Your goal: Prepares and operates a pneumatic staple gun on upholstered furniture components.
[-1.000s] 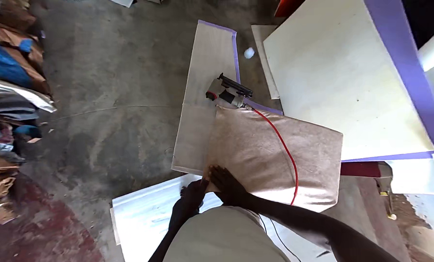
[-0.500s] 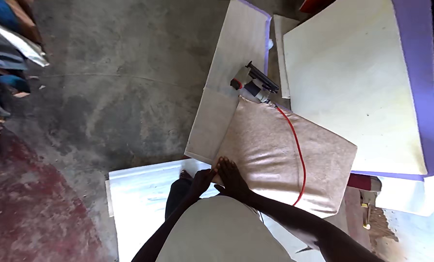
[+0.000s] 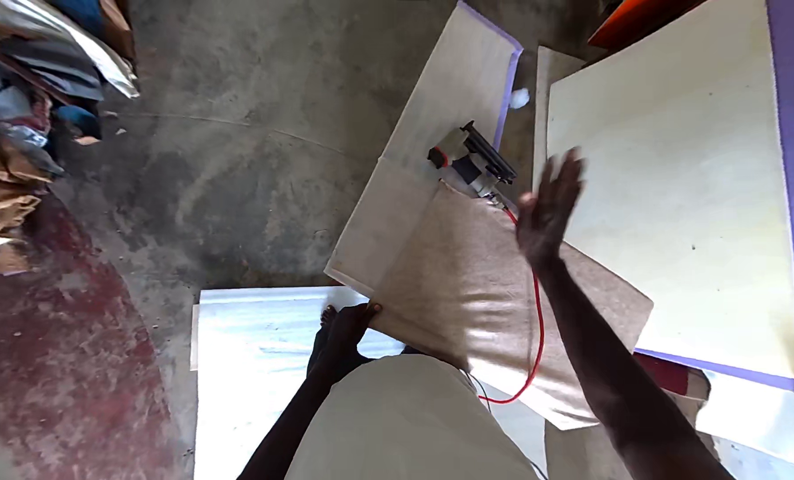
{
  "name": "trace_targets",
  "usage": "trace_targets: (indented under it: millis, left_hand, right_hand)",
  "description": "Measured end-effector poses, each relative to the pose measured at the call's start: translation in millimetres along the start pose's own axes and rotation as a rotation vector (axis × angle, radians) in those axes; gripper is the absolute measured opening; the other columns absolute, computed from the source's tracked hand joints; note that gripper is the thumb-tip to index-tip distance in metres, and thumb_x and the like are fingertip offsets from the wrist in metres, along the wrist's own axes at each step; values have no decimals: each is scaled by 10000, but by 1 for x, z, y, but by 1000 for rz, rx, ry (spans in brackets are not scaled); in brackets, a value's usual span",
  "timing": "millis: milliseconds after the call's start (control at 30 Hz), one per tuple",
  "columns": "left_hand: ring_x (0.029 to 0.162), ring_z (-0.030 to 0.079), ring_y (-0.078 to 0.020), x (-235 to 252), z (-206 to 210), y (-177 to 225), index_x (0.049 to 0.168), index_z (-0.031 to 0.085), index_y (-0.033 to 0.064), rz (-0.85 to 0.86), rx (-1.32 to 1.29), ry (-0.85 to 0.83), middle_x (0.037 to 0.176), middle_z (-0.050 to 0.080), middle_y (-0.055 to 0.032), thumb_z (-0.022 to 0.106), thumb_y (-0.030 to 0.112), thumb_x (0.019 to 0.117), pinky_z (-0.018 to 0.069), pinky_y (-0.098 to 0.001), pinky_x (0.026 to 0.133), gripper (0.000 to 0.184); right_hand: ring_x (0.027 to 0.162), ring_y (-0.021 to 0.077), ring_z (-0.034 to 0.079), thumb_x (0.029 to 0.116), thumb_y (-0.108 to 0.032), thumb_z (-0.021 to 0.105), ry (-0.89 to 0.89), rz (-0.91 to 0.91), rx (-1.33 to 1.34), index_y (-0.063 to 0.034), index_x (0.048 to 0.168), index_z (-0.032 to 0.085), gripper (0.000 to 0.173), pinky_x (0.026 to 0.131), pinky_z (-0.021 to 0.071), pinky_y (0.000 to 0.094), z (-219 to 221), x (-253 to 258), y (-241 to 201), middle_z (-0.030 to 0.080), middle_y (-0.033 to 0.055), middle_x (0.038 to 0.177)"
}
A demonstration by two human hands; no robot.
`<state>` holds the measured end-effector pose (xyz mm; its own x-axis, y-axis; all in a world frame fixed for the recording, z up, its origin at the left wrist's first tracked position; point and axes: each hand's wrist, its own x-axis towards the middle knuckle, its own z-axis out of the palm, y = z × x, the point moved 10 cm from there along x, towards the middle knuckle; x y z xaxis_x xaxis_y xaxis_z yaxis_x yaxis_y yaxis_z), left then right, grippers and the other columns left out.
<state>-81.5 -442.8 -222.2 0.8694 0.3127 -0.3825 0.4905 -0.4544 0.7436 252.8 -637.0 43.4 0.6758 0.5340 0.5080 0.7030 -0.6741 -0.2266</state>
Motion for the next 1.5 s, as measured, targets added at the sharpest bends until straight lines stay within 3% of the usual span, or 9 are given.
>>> trace_targets:
  millis: [100,267,400,600,767,867,933,1333,1500]
  left_hand:
    - [754,679,-267,-5,0,5,924,726,139,4,68,-3,755,677,-69,458,578,1044,541,-583,735,528]
    - [828,712,-223,14,11,-31,971,755,165,-37,150,-103,834,721,-49,404,663,1020,585,-539,789,611]
    - [824,695,-184,29,15,-44,919,740,179,87,178,-209,818,706,-20,384,651,1031,577,-500,829,602]
    - [865,691,-239,27,7,-4,1077,714,60,412,59,-560,942,710,-115,475,342,1090,573,-487,817,370]
    - [950,683,-321,29,-4,26,1091,693,-10,304,13,-731,1012,707,-198,494,326,1091,540,-542,891,391]
    - [885,641,-345,20,-17,30,1129,658,-17,114,14,-779,983,661,-222,454,494,1077,532,-556,806,553]
    - [694,554,-275,25,-10,24,1016,653,-7,99,1,-772,791,578,-160,436,552,1064,494,-483,655,602]
    - [559,600,-165,12,-19,42,1107,627,-16,86,489,-1086,735,639,-103,362,378,1126,539,-316,556,475]
    - [942,702,-303,67,-10,188,1174,684,27,830,858,-949,998,715,-168,468,365,1088,559,-540,900,410]
  right_hand:
    - [1556,483,65,1088,-510,261,225,167,-75,6,1607,264,732,1251,70,647,-18,-2,19,110,311,1671]
    - [1581,319,147,1048,-590,341,-341,90,38,-157,1605,359,705,1278,143,575,154,-181,-128,211,141,1701]
    - [1596,299,57,1055,-578,366,-502,125,115,-153,1633,286,722,1287,92,556,155,-194,-180,112,104,1728]
    - [1591,273,114,1076,-494,337,-365,326,-47,-131,1608,344,644,1290,100,522,176,-230,-195,201,77,1712]
    - [1324,243,543,1003,-346,625,28,1090,328,-117,1363,628,428,1101,456,508,130,-288,-235,602,59,1417]
    - [962,338,653,953,-491,682,348,1825,705,-64,1333,503,599,780,559,532,129,-349,-263,639,208,1158]
    - [1103,364,616,939,-575,666,512,2046,1083,-105,1450,403,742,873,537,543,153,-358,-270,569,214,1322]
    - [846,292,680,966,-394,703,765,1850,1196,31,1195,615,491,764,574,502,210,-324,-237,692,201,983]
    - [525,151,516,986,-477,647,855,1818,1183,-40,1109,601,456,491,472,338,207,-316,-248,580,70,714]
